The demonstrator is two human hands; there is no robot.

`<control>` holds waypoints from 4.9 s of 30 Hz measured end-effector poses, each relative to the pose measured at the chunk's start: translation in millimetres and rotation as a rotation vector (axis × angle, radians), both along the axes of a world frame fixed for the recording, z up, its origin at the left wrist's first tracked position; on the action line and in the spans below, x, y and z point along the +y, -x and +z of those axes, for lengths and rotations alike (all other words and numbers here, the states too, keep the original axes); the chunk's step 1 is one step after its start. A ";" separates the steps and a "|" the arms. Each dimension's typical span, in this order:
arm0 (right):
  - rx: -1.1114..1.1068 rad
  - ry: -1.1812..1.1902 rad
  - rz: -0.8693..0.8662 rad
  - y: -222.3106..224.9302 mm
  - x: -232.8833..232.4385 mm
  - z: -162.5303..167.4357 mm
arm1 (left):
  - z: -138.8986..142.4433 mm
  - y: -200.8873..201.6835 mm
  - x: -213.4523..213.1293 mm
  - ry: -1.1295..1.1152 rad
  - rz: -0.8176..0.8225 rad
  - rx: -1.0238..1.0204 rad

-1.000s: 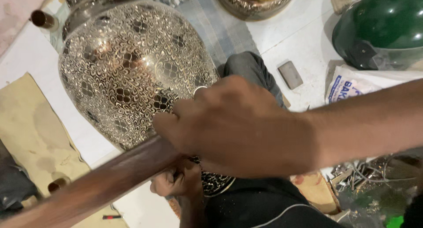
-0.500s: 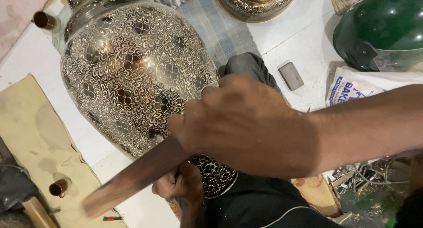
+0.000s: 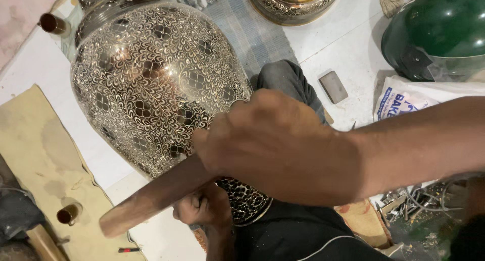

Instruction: The person sits on the floor with a large engraved metal vase held between the legs and decorates its surface by hand. They hold a small chisel against the vase and strike it repeatedly with a wooden mallet, working pattern by pattern across the vase body.

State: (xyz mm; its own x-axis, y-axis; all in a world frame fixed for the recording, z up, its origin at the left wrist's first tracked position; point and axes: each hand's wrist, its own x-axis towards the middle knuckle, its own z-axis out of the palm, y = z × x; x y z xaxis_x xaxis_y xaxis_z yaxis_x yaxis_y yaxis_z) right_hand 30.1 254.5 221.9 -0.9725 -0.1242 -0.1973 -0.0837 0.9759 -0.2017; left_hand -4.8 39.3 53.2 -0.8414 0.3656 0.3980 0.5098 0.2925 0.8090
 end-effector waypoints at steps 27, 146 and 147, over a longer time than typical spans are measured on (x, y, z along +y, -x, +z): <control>0.106 0.591 -0.338 -29.2 16.8 -60.2 | 4.1 -0.5 2.1 -0.633 0.052 -0.230; 0.079 0.753 -0.630 -99.1 19.8 -106.4 | 28.8 76.3 21.1 0.318 -0.836 0.003; 0.056 0.814 -0.694 -101.2 17.7 -108.2 | 26.7 77.8 19.9 0.255 -0.861 0.039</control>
